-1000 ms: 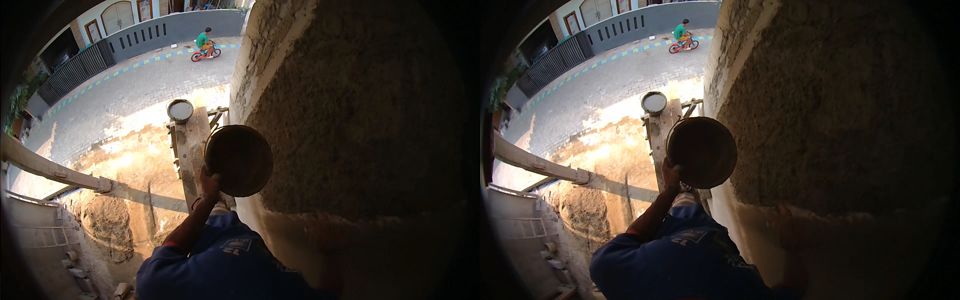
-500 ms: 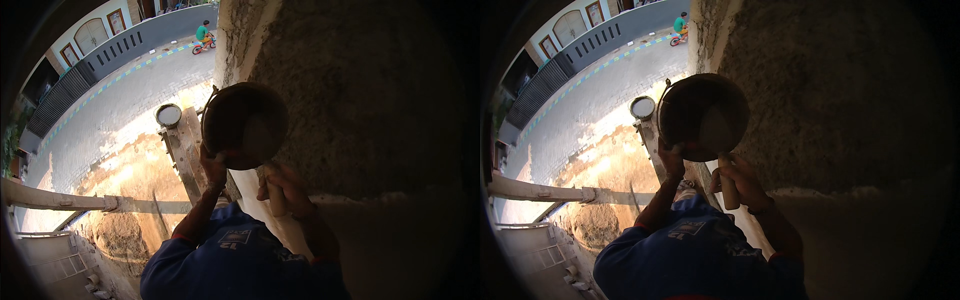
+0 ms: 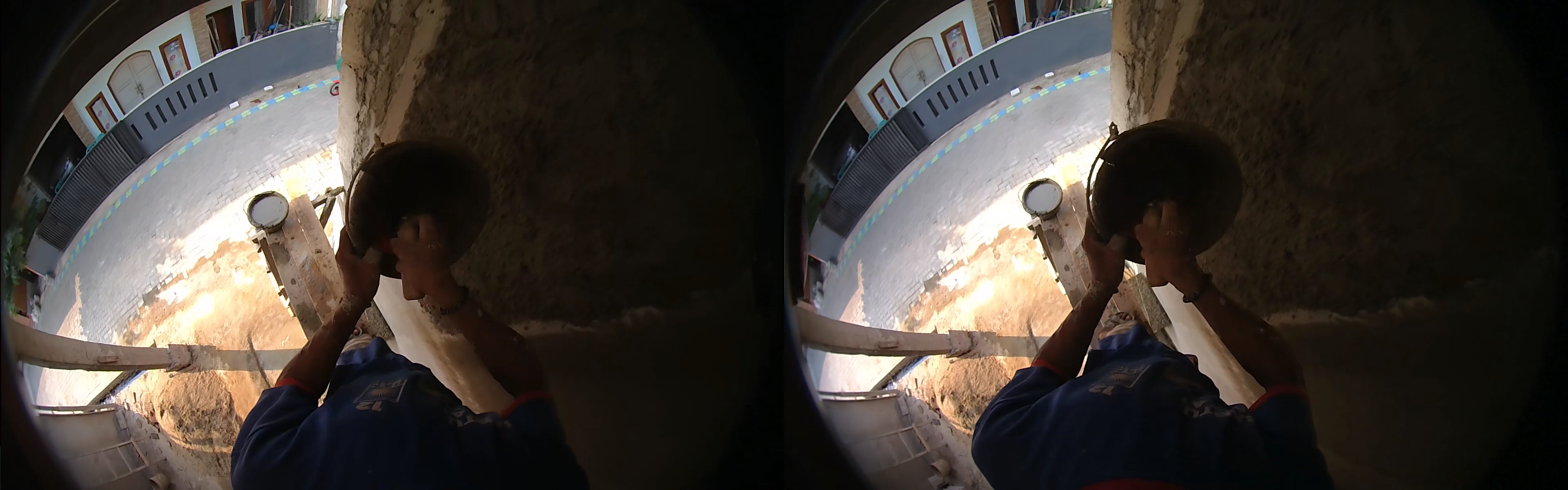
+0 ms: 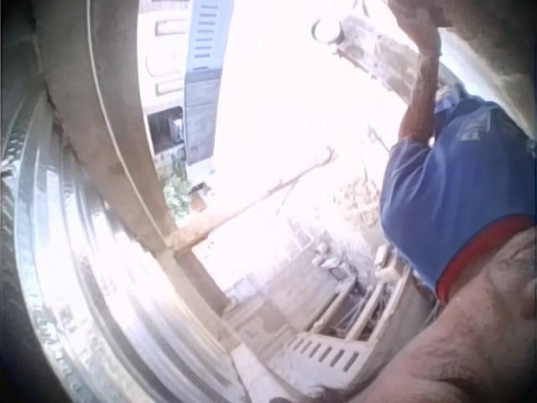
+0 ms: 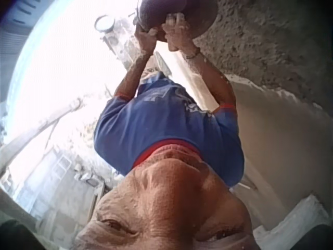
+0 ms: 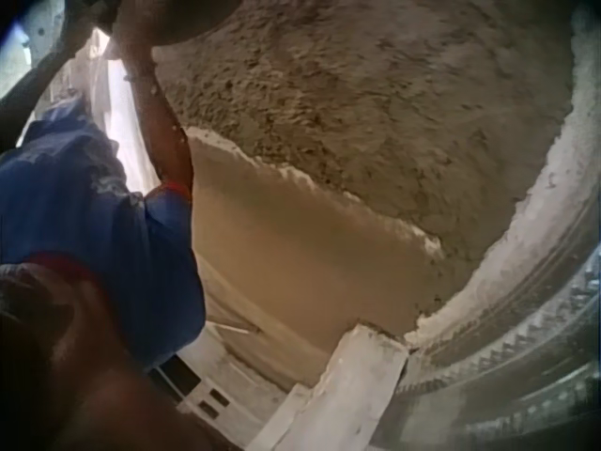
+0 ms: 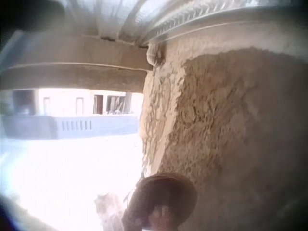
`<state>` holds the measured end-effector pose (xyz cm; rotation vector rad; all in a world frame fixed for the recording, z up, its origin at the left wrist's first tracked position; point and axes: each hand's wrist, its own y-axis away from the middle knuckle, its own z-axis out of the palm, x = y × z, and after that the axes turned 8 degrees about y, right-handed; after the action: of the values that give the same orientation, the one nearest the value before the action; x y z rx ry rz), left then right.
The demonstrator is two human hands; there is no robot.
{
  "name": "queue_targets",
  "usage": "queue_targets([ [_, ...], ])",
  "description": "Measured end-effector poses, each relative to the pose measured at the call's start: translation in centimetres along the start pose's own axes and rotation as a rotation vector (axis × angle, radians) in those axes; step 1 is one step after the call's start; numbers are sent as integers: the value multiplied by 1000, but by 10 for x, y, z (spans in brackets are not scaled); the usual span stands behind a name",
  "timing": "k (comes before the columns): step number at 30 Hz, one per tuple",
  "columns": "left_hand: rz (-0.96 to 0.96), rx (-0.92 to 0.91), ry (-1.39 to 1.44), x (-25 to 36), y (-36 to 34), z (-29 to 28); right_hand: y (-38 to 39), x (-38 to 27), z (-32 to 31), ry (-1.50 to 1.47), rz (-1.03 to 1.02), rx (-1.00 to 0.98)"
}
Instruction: The person applies wet plaster to a rough wall using a trowel and then smooths the surface with a float.
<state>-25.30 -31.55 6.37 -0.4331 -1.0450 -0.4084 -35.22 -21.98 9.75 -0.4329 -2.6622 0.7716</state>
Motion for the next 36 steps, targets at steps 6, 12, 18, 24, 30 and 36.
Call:
queue_targets([
  [6, 137, -210, -124, 27, -59, -14, 14, 54, -29, 972, -449, 303],
  [12, 39, -329, -209, 30, -58, -6, -15, 103, -117, 641, -569, 40],
  [18, 66, -401, -266, 44, -66, 5, 2, 69, -86, 436, -245, -767],
  [24, -15, -368, -171, 35, -67, 14, 41, 122, -75, 77, -382, -134],
  [30, 86, -409, -237, 39, -61, 28, 17, 106, -97, 371, -266, -481],
  [36, 26, -329, -140, 29, -56, 27, 20, 112, -109, 198, -258, -600],
])
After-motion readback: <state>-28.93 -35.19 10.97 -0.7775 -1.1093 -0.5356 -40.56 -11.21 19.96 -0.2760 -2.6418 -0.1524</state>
